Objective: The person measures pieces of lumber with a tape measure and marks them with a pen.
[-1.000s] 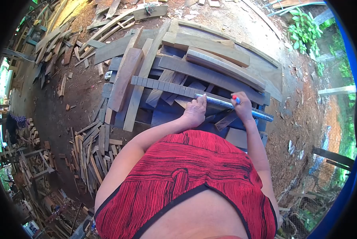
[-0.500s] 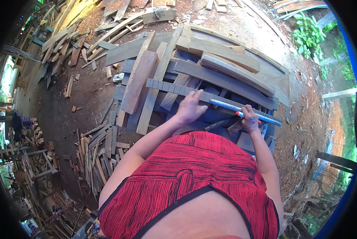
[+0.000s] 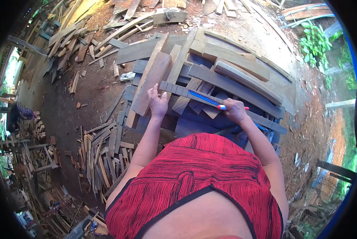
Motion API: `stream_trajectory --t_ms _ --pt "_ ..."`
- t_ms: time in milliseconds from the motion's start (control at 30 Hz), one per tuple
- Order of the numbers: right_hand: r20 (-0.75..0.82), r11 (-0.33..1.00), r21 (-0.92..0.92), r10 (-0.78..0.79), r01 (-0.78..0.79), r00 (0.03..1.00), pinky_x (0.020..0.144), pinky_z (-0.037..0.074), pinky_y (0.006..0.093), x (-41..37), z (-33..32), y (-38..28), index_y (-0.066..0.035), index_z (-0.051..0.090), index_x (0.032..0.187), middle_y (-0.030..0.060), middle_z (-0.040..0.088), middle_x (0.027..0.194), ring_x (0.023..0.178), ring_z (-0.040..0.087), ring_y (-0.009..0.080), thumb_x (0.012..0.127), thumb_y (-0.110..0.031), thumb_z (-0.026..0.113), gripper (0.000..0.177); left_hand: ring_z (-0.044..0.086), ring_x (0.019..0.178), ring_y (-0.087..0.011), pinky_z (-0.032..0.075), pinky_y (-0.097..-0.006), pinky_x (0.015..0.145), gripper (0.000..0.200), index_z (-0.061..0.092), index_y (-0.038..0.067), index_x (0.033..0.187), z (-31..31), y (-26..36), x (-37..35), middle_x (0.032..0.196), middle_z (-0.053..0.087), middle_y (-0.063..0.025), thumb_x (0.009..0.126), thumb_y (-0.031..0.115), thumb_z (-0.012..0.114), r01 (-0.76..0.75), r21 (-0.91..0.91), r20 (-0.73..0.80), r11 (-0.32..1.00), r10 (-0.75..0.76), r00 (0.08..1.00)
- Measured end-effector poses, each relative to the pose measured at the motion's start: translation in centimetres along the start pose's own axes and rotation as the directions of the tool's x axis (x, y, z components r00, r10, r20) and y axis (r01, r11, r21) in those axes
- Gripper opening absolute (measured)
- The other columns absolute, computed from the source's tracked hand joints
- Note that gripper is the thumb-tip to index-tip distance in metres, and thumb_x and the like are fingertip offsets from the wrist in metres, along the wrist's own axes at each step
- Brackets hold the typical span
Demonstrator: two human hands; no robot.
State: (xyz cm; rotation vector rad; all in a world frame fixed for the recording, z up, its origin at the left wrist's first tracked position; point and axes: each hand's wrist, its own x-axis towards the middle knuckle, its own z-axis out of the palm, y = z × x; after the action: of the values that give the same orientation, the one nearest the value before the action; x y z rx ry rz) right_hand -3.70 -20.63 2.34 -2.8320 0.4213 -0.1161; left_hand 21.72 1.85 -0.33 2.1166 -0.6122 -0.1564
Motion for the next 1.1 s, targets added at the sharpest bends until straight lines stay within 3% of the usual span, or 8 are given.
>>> stream_trajectory --t_ms 200,367,733,933,1100 --pt "0.06 0.997 0.022 -0.081 0.08 0.995 0.064 0.051 0.041 5.7 0.6 -3.9 -0.009 0.058 0.081 0.0097 0.06 0.082 0.074 0.063 0.029 0.071 -0.012 0.061 0.011 0.055 0.09 -0.0243 0.045 -0.0351 0.086 0.049 0.049 -0.001 0.127 -0.8 -0.7 0.7 0.111 0.049 -0.0149 0.08 0.01 0.059 0.086 -0.039 0.045 0.995 -0.084 0.995" --pt "0.025 0.994 0.082 -0.081 0.078 0.996 0.065 0.051 0.0411 8.4 1.6 -5.4 -0.009 0.058 0.081 0.0097 0.06 0.083 0.076 0.063 0.0298 0.071 -0.011 0.059 0.009 0.056 0.099 -0.0304 0.044 -0.0372 0.088 0.043 0.053 -0.002 0.122 -0.1 -1.8 0.6 0.104 0.055 -0.0158 0.081 0.009 0.057 -0.085 0.033 0.009 0.996 0.085 0.996" --pt "0.058 0.992 0.127 -0.021 0.014 0.998 0.068 0.051 0.0421 9.7 1.9 -5.9 -0.009 0.059 0.08 0.0105 0.061 0.085 0.078 0.063 0.0313 0.072 -0.01 0.056 0.008 0.057 0.089 -0.0243 0.045 -0.0346 0.08 0.033 0.059 0.003 0.117 0.0 -1.4 1.1 0.096 0.056 -0.0117 0.085 0.013 0.058 -0.073 0.039 -0.015 0.997 0.074 0.997" --pt "-0.055 0.976 0.215 0.035 -0.022 0.998 0.063 0.05 0.0447 9.1 2.7 -5.2 -0.008 0.056 0.077 0.0126 0.058 0.08 0.072 0.062 0.0347 0.07 -0.011 0.058 0.008 0.058 0.084 -0.0299 0.046 -0.0394 0.074 0.033 0.06 0.0 0.096 0.2 0.6 2.3 0.09 0.057 -0.0145 0.083 0.03 0.065 -0.097 0.133 -0.02 0.986 0.101 0.995" --pt "-0.151 0.981 0.186 0.089 -0.06 0.984 0.061 0.052 0.0433 7.8 2.5 -5.4 -0.008 0.054 0.082 0.0118 0.053 0.086 0.07 0.062 0.0329 0.068 -0.008 0.06 0.015 0.058 0.083 -0.0289 0.046 -0.0388 0.075 0.036 0.056 0.001 0.096 1.8 -0.1 2.2 0.09 0.056 -0.0142 0.081 0.03 0.068 -0.142 0.185 -0.094 0.972 0.162 0.982"
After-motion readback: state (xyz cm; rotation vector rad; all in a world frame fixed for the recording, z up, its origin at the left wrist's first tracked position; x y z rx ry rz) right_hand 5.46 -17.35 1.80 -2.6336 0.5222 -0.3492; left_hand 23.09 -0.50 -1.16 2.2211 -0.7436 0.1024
